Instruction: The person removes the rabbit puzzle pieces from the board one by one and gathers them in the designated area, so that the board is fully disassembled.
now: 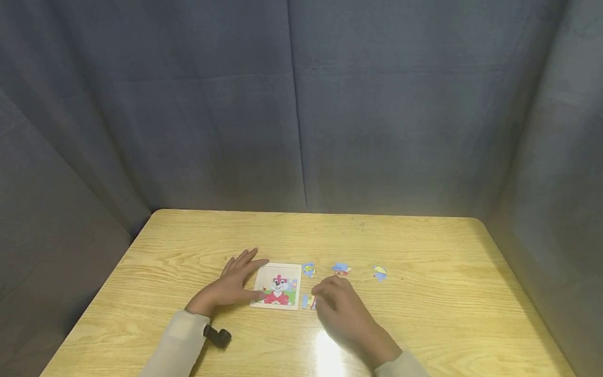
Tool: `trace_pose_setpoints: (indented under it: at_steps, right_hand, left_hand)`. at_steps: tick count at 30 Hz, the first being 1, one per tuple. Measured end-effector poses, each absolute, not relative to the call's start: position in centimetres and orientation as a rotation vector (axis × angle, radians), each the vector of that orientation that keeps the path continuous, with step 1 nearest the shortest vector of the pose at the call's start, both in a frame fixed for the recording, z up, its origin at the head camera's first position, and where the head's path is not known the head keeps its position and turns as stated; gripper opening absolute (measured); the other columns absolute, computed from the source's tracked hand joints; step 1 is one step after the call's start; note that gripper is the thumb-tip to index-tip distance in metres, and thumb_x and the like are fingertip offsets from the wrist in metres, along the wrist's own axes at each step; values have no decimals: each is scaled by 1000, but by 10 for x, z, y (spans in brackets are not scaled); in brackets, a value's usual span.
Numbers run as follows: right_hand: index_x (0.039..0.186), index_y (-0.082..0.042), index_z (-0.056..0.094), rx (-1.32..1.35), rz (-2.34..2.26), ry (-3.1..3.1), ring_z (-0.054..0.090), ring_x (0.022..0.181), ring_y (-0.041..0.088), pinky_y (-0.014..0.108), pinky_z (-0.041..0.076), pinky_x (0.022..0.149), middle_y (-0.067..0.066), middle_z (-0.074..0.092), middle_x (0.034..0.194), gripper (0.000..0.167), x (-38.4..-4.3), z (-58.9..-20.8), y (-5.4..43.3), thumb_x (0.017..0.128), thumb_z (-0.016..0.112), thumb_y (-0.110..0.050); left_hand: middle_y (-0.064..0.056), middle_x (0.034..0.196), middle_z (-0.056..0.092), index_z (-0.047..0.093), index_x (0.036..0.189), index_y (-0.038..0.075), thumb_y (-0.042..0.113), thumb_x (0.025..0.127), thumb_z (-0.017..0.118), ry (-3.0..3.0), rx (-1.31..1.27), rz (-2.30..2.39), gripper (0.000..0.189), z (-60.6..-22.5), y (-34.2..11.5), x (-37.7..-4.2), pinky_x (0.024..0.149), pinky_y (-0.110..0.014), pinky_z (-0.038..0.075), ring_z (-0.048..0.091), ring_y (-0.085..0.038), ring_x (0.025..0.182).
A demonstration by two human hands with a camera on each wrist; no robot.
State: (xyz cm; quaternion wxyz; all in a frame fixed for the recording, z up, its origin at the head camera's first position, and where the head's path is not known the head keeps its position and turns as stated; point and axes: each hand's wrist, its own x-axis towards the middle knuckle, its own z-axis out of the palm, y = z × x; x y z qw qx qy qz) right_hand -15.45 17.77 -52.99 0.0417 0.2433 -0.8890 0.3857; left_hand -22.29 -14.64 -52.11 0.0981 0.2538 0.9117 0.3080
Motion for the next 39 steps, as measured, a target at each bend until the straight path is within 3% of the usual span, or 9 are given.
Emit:
trace_pose_setpoints:
  at_steps: [7, 17, 28, 34, 39]
  right_hand:
    - [116, -17, 65, 747, 1181, -2709, 52, 114, 13, 44, 47, 97, -11, 59, 118, 20, -160, -522, 172, 97, 61, -21]
    - [125, -16, 62, 782, 1337, -2631, 49, 122, 18, 53, 44, 99, -12, 55, 125, 28, -172, -511, 145, 97, 61, -19]
    - [134, -13, 55, 835, 1385, -2699, 46, 129, 32, 60, 41, 100, 0, 51, 138, 40, -186, -501, 112, 95, 63, -21]
    - [139, -11, 51, 836, 1414, -2765, 53, 121, 32, 54, 47, 96, 5, 49, 140, 50, -187, -499, 99, 94, 64, -29]
    - [139, -1, 49, 913, 1304, -2783, 48, 125, 35, 56, 45, 98, 13, 48, 140, 54, -191, -500, 89, 93, 65, -25]
  left_hand:
    - [-9, 163, 8, 38, 150, 24, 53, 80, 74, 2685, 749, 930, 85, -519, -148, -222, 116, -53, -8, -1, -30, 149]
    - [-9, 163, 8, 38, 150, 24, 54, 80, 73, 2690, 753, 914, 84, -521, -146, -222, 115, -54, -8, -1, -31, 149]
    - [-9, 163, 7, 38, 151, 24, 55, 81, 72, 2690, 749, 907, 84, -521, -144, -222, 115, -54, -9, -2, -29, 149]
    - [-10, 163, 8, 38, 150, 23, 52, 81, 73, 2700, 766, 882, 82, -520, -145, -222, 115, -55, -8, -1, -31, 148]
    - [-10, 163, 6, 37, 151, 22, 50, 82, 73, 2684, 770, 896, 82, -519, -147, -222, 115, -54, -9, -3, -32, 148]
